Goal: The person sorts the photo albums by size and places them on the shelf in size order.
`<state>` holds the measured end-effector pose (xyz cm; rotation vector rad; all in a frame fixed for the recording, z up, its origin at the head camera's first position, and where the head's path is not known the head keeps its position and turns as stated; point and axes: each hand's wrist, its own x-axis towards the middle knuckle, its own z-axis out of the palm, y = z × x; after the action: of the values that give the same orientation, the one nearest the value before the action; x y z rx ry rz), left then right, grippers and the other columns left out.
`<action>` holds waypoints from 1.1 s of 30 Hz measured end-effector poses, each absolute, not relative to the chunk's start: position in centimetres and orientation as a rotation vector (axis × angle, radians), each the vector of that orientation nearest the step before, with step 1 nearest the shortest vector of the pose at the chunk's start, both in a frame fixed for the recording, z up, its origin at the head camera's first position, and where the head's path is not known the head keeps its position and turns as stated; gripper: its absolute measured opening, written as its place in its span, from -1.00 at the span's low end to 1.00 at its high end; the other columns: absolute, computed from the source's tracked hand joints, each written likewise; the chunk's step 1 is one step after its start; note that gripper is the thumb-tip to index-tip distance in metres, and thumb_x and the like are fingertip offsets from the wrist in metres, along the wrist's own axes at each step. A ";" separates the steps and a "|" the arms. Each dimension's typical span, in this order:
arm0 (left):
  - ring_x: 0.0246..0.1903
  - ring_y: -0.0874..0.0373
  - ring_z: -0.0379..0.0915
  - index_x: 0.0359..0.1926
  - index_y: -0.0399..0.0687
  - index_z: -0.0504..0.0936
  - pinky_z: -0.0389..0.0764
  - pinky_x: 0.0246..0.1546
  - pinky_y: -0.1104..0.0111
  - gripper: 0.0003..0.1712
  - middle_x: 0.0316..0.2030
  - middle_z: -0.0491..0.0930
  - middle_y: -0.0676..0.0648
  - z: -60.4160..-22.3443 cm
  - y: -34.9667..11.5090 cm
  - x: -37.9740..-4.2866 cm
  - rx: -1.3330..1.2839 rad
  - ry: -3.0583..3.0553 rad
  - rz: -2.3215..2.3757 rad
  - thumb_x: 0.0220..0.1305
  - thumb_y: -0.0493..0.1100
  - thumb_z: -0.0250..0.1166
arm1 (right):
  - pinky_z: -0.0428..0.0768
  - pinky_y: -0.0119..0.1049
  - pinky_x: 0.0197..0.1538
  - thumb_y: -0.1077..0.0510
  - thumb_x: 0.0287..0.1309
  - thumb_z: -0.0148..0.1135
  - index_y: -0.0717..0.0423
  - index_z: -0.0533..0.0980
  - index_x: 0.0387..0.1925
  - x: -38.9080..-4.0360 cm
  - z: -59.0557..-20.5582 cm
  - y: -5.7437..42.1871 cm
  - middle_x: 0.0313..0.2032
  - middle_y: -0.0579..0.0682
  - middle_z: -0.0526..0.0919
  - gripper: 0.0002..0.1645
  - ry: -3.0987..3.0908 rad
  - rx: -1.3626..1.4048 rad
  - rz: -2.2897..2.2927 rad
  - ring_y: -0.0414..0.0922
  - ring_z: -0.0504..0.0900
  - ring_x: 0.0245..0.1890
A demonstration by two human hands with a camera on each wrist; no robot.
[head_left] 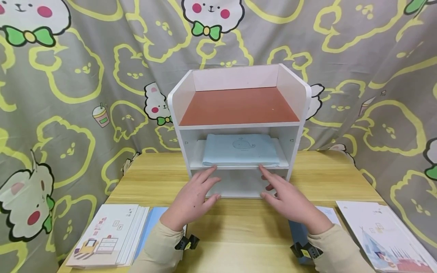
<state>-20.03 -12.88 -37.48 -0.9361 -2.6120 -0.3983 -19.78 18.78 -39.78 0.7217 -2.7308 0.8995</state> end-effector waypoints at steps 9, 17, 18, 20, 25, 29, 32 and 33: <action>0.42 -0.03 0.17 0.34 0.04 0.52 0.36 0.33 0.05 -0.45 0.49 0.22 -0.08 -37.3 -13.7 -19.7 -0.910 -2.667 -0.479 0.39 0.04 0.33 | 0.65 -0.20 -0.10 -0.07 0.42 0.22 -0.24 -0.09 0.63 -20.0 -39.8 18.8 0.25 0.04 0.52 -0.05 -2.761 0.734 0.951 -0.15 0.64 -0.05; 0.35 -0.24 0.27 0.37 -0.04 0.49 0.36 0.31 -0.08 -0.36 0.41 0.34 -0.22 -37.7 -16.4 -19.2 -0.933 -2.790 -0.303 0.36 0.08 0.33 | 0.64 -0.21 -0.05 0.02 0.44 0.21 -0.05 0.31 0.44 -19.7 -40.5 18.7 0.12 -0.06 0.60 -0.38 -2.722 0.731 1.212 -0.18 0.65 -0.07; 0.35 -0.25 0.27 0.37 -0.04 0.48 0.37 0.29 -0.09 -0.35 0.40 0.34 -0.23 -37.8 -16.9 -19.2 -0.926 -2.821 -0.275 0.36 0.09 0.33 | 0.64 -0.18 -0.04 0.03 0.44 0.19 -0.03 0.36 0.38 -19.7 -40.7 18.6 0.10 -0.06 0.62 -0.46 -2.727 0.723 1.245 -0.16 0.65 -0.07; 0.35 -0.27 0.26 0.39 -0.04 0.48 0.37 0.28 -0.13 -0.33 0.42 0.32 -0.25 -38.0 -17.9 -19.0 -0.894 -2.907 -0.239 0.35 0.10 0.33 | 0.63 -0.13 0.02 0.02 0.45 0.18 0.03 0.42 0.32 -19.7 -41.4 18.4 0.08 -0.03 0.65 -0.51 -2.766 0.725 1.280 -0.11 0.66 -0.04; 0.38 -0.31 0.20 0.39 -0.02 0.49 0.32 0.26 -0.25 -0.24 0.43 0.28 -0.27 -38.4 -20.9 -18.7 -0.774 -3.129 -0.198 0.21 0.11 0.43 | 0.58 0.03 0.11 -0.07 0.47 0.12 0.25 0.40 0.33 -19.7 -42.9 18.2 0.14 0.14 0.62 -0.39 -2.973 0.807 1.323 -0.01 0.64 0.03; 0.38 -0.41 0.15 0.39 -0.01 0.48 0.30 0.23 -0.31 -0.04 0.44 0.24 -0.33 -39.0 -23.4 -18.7 -0.681 -3.270 -0.227 -0.05 0.14 0.58 | 0.59 0.02 0.09 -0.02 0.48 0.10 0.36 0.36 0.34 -19.5 -43.3 18.3 0.21 0.23 0.56 -0.37 -3.069 0.866 1.391 -0.02 0.69 -0.06; 0.37 -0.46 0.12 0.43 0.05 0.45 0.31 0.17 -0.36 0.10 0.44 0.23 -0.34 -39.9 -24.7 -18.8 -0.569 -3.398 -0.287 -0.20 0.16 0.65 | 0.57 0.04 0.14 -0.02 0.48 0.10 0.40 0.34 0.35 -19.3 -43.2 18.4 0.23 0.28 0.53 -0.34 -3.079 0.890 1.387 0.02 0.69 -0.02; 0.37 -0.46 0.12 0.44 0.08 0.43 0.32 0.15 -0.37 0.13 0.44 0.23 -0.33 -40.3 -25.0 -18.8 -0.530 -3.434 -0.308 -0.22 0.16 0.67 | 0.55 0.07 0.17 -0.03 0.48 0.11 0.41 0.33 0.35 -19.2 -43.2 18.5 0.23 0.29 0.53 -0.33 -3.081 0.897 1.374 0.05 0.68 0.02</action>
<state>-18.83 -25.04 -40.31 -0.5300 -3.4339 -0.3081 -19.20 18.45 -43.22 0.8967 -3.0806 1.3740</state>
